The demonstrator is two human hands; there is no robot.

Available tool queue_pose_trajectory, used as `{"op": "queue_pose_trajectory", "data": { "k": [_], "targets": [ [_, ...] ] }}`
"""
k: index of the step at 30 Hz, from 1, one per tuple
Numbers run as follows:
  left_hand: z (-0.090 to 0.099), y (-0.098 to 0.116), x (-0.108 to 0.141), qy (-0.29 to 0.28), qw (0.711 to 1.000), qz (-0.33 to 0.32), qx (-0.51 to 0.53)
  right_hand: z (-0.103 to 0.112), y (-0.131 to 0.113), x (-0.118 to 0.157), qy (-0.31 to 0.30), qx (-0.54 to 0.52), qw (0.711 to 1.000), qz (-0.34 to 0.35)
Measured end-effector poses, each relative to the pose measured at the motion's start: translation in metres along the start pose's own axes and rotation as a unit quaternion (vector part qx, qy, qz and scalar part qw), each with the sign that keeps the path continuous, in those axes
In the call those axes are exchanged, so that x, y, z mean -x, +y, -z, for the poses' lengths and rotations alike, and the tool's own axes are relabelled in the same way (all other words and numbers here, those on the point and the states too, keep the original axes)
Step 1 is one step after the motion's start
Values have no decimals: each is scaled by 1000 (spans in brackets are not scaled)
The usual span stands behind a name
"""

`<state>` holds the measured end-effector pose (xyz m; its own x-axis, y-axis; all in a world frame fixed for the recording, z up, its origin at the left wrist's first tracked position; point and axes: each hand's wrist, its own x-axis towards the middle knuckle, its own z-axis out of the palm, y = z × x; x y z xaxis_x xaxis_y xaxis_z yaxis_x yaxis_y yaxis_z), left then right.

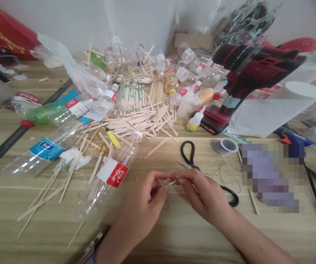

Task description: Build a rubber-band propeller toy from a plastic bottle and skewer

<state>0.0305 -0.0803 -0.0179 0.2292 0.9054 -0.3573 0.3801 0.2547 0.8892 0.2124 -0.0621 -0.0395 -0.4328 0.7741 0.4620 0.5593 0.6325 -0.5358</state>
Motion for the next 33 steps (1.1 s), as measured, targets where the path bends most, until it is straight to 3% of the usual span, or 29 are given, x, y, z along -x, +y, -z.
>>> {"op": "queue_pose_trajectory", "data": {
  "k": [9, 17, 20, 24, 28, 31, 33],
  "targets": [
    [-4, 1, 1, 31, 995, -48, -81, -2, -2, 2, -2, -37, 999, -32],
    [-7, -1, 3, 41, 976, -129, -172, -3, -6, 2, -29, -107, 988, -104],
    [-10, -5, 5, 64, 952, -194, -228, -5, -6, 2, -38, -134, 979, -149],
    [-13, -8, 6, 108, 897, -296, -311, -6, -8, -1, -57, -194, 949, -240],
    [-14, -11, 6, 131, 851, -353, -365, -6, -11, -6, -78, -235, 920, -302],
    [-15, -12, 6, 124, 841, -364, -381, -7, -10, -7, -84, -248, 911, -320],
    [-15, -12, 5, 123, 852, -348, -371, -9, -8, -5, -82, -257, 908, -319]
  ]
}}
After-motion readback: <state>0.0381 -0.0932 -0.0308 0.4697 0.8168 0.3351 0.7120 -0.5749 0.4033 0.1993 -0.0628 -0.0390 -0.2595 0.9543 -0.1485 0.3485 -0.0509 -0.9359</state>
